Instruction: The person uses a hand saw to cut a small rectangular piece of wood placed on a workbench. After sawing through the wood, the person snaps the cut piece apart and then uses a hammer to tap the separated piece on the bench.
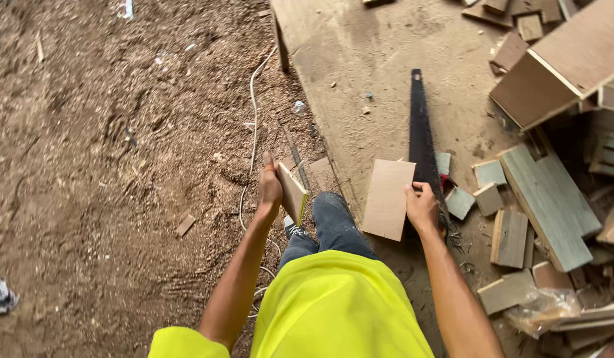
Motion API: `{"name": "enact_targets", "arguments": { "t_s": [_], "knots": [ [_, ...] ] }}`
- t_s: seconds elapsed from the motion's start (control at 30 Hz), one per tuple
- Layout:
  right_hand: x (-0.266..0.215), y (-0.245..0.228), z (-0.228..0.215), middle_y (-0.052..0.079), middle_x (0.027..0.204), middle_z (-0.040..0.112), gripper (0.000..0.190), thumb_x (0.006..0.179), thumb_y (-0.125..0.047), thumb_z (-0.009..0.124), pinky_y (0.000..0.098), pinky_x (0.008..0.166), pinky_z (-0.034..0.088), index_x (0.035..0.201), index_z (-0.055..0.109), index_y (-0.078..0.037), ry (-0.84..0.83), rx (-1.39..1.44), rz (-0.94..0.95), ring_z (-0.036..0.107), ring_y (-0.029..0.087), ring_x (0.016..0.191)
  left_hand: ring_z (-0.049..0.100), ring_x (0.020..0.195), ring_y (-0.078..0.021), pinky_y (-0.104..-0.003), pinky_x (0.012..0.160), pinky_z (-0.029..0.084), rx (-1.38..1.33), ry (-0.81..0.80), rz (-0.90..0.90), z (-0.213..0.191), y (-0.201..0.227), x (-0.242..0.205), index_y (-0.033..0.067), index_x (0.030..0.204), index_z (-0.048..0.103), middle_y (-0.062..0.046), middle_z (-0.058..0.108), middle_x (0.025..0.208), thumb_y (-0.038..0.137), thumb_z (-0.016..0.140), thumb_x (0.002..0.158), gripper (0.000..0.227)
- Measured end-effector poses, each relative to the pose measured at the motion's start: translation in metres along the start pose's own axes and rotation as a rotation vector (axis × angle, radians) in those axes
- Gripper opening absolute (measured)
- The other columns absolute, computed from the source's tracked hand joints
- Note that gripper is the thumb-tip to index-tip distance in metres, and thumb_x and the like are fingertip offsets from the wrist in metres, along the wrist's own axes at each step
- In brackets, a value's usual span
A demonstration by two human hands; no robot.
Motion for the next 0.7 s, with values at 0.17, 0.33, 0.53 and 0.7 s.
{"name": "enact_targets", "arguments": {
  "t_s": [0.17,0.33,0.53,0.7],
  "knots": [
    [-0.040,0.020,-0.018,0.014,0.093,0.076,0.026,0.095,-0.032,0.067,0.0409,0.078,0.056,0.102,0.074,-0.007,0.066,0.089,-0.054,0.075,0.029,0.087,0.062,0.109,-0.0322,-0.052,0.098,0.048,0.027,-0.305,-0.164,0.050,-0.022,-0.008,-0.0024,0.129,0.049,-0.021,0.059,0.110,0.074,0.036,0.095,0.085],
    [-0.083,0.075,-0.043,0.014,0.096,0.076,0.026,0.100,-0.031,0.068,0.0413,0.080,0.055,0.104,0.074,-0.006,0.346,0.061,0.090,0.073,0.030,0.088,0.057,0.119,-0.0333,-0.054,0.103,0.048,0.314,-0.633,0.010,0.110,-0.004,-0.032,0.0035,0.139,0.044,-0.020,0.057,0.129,0.055,0.078,0.074,0.089],
    [-0.091,0.134,-0.053,0.016,0.103,0.074,0.042,0.084,-0.028,0.082,0.0469,0.080,0.050,0.116,0.069,-0.003,0.544,-0.093,0.229,0.068,0.037,0.095,0.058,0.122,-0.0271,-0.042,0.105,0.048,0.389,-0.826,0.154,0.196,0.021,-0.043,0.0010,0.138,0.048,-0.016,0.061,0.127,0.037,0.088,0.076,0.082],
    [-0.080,0.138,-0.021,0.018,0.100,0.074,0.031,0.088,-0.027,0.080,0.0437,0.081,0.054,0.109,0.074,-0.005,0.528,0.029,0.297,0.071,0.035,0.091,0.052,0.128,-0.0205,-0.038,0.111,0.042,0.419,-0.999,0.324,0.275,0.010,-0.060,0.0010,0.145,0.042,-0.013,0.058,0.133,0.028,0.091,0.077,0.087]
  ]
}}
Point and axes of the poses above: each hand's wrist, its own x-axis towards the middle knuckle, its own z-axis out of the palm, y = z × x, the point moved 7 cm from there along x, towards the middle knuckle
